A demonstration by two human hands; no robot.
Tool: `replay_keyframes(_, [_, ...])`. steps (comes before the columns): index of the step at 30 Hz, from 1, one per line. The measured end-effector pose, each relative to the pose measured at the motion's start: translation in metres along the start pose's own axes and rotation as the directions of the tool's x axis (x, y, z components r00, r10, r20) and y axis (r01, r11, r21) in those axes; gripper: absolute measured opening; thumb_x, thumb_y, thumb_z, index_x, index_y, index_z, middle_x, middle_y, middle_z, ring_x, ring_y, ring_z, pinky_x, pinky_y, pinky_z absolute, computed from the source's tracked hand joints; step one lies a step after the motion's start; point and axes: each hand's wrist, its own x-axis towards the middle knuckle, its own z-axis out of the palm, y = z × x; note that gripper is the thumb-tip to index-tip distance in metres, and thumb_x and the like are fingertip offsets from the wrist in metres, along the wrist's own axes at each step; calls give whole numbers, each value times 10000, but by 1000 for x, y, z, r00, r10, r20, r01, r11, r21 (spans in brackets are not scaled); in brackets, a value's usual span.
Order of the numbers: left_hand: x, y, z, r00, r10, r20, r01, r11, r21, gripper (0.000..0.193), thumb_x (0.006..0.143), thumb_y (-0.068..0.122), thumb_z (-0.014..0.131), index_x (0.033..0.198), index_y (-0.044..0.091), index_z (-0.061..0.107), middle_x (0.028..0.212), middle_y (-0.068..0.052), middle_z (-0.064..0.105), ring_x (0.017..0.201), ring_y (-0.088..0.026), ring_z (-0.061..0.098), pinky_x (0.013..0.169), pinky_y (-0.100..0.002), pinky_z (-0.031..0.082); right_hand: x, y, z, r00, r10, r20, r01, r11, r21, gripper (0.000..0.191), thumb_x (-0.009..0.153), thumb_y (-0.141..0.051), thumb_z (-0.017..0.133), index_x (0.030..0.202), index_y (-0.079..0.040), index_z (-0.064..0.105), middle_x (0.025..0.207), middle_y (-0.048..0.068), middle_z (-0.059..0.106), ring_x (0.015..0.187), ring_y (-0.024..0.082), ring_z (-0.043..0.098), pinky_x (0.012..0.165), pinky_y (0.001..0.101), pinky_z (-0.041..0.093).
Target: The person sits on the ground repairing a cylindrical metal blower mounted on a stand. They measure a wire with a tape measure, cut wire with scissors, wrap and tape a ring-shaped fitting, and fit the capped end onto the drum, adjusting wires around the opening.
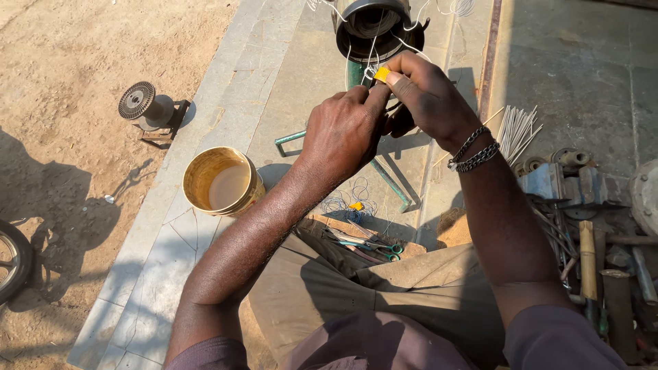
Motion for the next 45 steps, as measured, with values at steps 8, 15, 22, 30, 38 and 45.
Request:
replay_keyframes(8, [8, -6, 2, 995, -58, 80, 67, 991, -116, 118, 763, 130, 793, 850, 70, 740, 850, -124, 682, 713, -330, 703, 599, -467, 564, 2, 3, -15, 989, 123, 78, -76, 893, -443, 830, 1009, -587, 424, 1665, -143, 176, 1040, 171, 676, 742, 250, 760, 631, 364, 605])
replay_keyframes(15, [4, -10, 7, 988, -28, 153, 44, 994, -104, 65, 715, 117, 811, 756, 110, 761, 835, -116, 681, 705, -324, 704, 593, -459, 563, 3, 6, -12, 961, 219, 171, -81, 810, -581, 967, 871, -721, 317, 1649, -212, 51, 879, 225, 745, 567, 231, 740, 523, 332, 623])
replay_keyframes(22, [3, -9, 6, 999, -8, 54, 11, 999, -51, 146, 832, 204, 843, 911, 93, 792, 824, -122, 679, 704, -330, 700, 595, -475, 553, -7, -14, -26, 969, 51, 243, 62, 897, -437, 1074, 841, -846, 278, 1689, -207, 114, 999, 215, 715, 604, 198, 750, 529, 315, 614])
replay_keyframes(30, [5, -3, 1, 991, -35, 129, 42, 998, -49, 115, 818, 184, 802, 906, 110, 791, 888, -108, 710, 739, -319, 712, 625, -455, 568, 0, -2, -14, 995, 15, 95, 51, 761, -646, 926, 957, -735, 368, 1636, -111, 282, 824, 230, 735, 556, 241, 708, 515, 386, 571])
replay_keyframes(38, [9, -6, -8, 986, -50, 162, 80, 979, -186, 139, 821, 164, 803, 935, 86, 795, 895, -125, 723, 767, -330, 722, 650, -459, 571, -52, 33, -20, 787, -264, -557, 139, 956, -258, 483, 1116, -424, 518, 981, 0, 707, 798, 82, 710, 565, 131, 588, 560, 301, 446])
replay_keyframes(45, [13, -2, -14, 990, 1, 145, 37, 965, -261, 278, 709, 60, 767, 986, 50, 778, 915, -157, 720, 822, -371, 718, 719, -479, 577, -49, 88, 42, 899, -296, -323, 279, 955, -98, 300, 1004, -262, 727, 1057, 19, 640, 1091, 52, 571, 1020, 119, 581, 879, 266, 511])
